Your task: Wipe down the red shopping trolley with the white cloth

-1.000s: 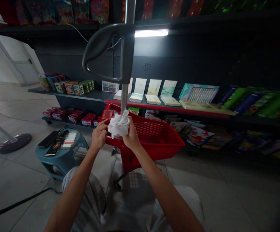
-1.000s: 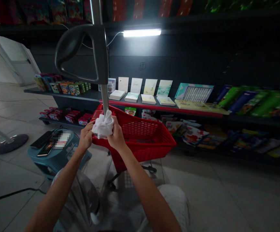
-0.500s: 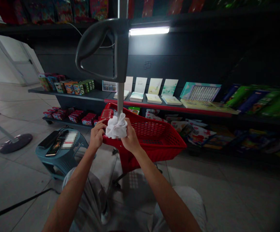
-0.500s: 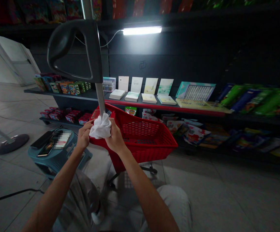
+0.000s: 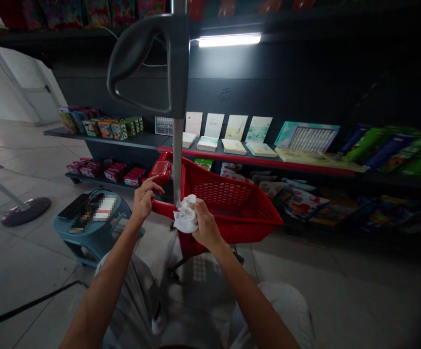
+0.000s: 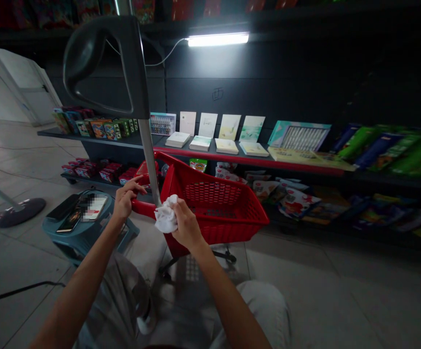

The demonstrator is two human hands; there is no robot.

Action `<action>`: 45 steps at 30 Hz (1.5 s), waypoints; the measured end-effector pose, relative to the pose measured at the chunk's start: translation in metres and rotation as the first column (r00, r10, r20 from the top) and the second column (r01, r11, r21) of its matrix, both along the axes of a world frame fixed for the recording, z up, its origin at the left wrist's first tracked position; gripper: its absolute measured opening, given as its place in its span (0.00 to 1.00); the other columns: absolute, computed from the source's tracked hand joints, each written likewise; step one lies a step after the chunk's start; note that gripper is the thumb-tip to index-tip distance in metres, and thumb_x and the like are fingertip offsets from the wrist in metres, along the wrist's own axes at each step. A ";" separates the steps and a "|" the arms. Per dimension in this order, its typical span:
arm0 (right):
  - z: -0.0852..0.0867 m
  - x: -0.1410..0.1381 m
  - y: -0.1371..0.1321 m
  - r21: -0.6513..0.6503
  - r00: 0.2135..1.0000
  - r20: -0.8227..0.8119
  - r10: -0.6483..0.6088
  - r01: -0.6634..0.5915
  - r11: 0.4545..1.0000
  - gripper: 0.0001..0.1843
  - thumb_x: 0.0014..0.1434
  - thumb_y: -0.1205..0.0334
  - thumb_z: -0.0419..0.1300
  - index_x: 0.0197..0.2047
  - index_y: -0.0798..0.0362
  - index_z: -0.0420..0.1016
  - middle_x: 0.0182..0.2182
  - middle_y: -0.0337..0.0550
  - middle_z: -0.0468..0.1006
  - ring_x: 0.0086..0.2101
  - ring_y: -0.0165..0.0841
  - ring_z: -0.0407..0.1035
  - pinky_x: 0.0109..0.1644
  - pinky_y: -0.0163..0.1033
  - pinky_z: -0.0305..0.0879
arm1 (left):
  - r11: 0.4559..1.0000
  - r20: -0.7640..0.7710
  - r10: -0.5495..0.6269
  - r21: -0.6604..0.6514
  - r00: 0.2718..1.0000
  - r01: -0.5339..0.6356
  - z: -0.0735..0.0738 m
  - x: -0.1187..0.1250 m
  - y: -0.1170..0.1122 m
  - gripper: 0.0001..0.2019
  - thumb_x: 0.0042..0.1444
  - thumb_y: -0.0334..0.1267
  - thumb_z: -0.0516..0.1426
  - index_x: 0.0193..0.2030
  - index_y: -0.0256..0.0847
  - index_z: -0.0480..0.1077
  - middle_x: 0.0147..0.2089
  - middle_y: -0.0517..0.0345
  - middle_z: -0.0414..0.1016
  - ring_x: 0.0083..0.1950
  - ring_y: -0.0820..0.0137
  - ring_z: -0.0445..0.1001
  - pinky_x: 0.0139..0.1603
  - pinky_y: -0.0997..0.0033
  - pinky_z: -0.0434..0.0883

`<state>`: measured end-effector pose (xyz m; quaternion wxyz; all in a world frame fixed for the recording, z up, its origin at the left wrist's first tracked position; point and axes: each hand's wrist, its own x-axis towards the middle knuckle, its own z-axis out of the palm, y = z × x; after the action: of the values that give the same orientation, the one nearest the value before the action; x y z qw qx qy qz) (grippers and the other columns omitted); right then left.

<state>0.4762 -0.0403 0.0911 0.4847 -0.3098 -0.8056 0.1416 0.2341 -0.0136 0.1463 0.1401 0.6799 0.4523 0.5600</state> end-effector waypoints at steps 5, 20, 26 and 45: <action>-0.009 0.031 0.010 -0.054 0.995 0.102 -0.021 0.027 0.998 0.23 0.54 0.74 0.56 0.52 0.50 0.68 0.51 0.52 0.74 0.51 0.44 0.72 0.58 0.48 0.69 | 0.999 0.023 -0.032 -0.020 0.999 0.032 0.000 -0.010 0.005 0.13 0.45 0.35 0.48 0.27 0.43 0.75 0.37 0.50 0.82 0.68 0.52 0.70 0.69 0.52 0.66; -0.030 0.076 0.015 -0.119 0.969 0.218 -0.117 0.145 0.982 0.31 0.55 0.75 0.57 0.61 0.50 0.67 0.56 0.50 0.76 0.55 0.42 0.72 0.62 0.47 0.67 | 0.856 0.002 0.443 0.297 0.897 -0.423 -0.018 -0.006 -0.013 0.15 0.57 0.33 0.52 0.49 0.40 0.73 0.51 0.47 0.78 0.57 0.58 0.74 0.63 0.52 0.70; -0.027 0.039 0.009 -0.001 0.957 0.236 -0.167 0.172 0.985 0.33 0.56 0.68 0.62 0.65 0.53 0.64 0.62 0.56 0.70 0.63 0.48 0.64 0.67 0.53 0.64 | 0.878 -0.559 0.206 0.468 0.803 0.100 -0.032 0.075 -0.061 0.14 0.59 0.33 0.54 0.51 0.46 0.72 0.47 0.51 0.78 0.53 0.60 0.75 0.56 0.55 0.71; -0.035 0.143 0.019 -0.276 0.807 0.559 -0.192 0.400 0.874 0.32 0.53 0.76 0.56 0.61 0.53 0.73 0.63 0.50 0.74 0.61 0.41 0.67 0.63 0.43 0.63 | 0.963 -0.812 0.263 0.185 0.521 -0.198 -0.033 0.089 -0.016 0.17 0.69 0.51 0.54 0.37 0.42 0.76 0.40 0.45 0.79 0.46 0.55 0.72 0.53 0.52 0.62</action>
<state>0.6189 -0.0216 0.0559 0.1982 -0.5483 -0.8022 0.1284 0.3229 -0.0299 0.1138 -0.1886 0.8011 0.5308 0.2021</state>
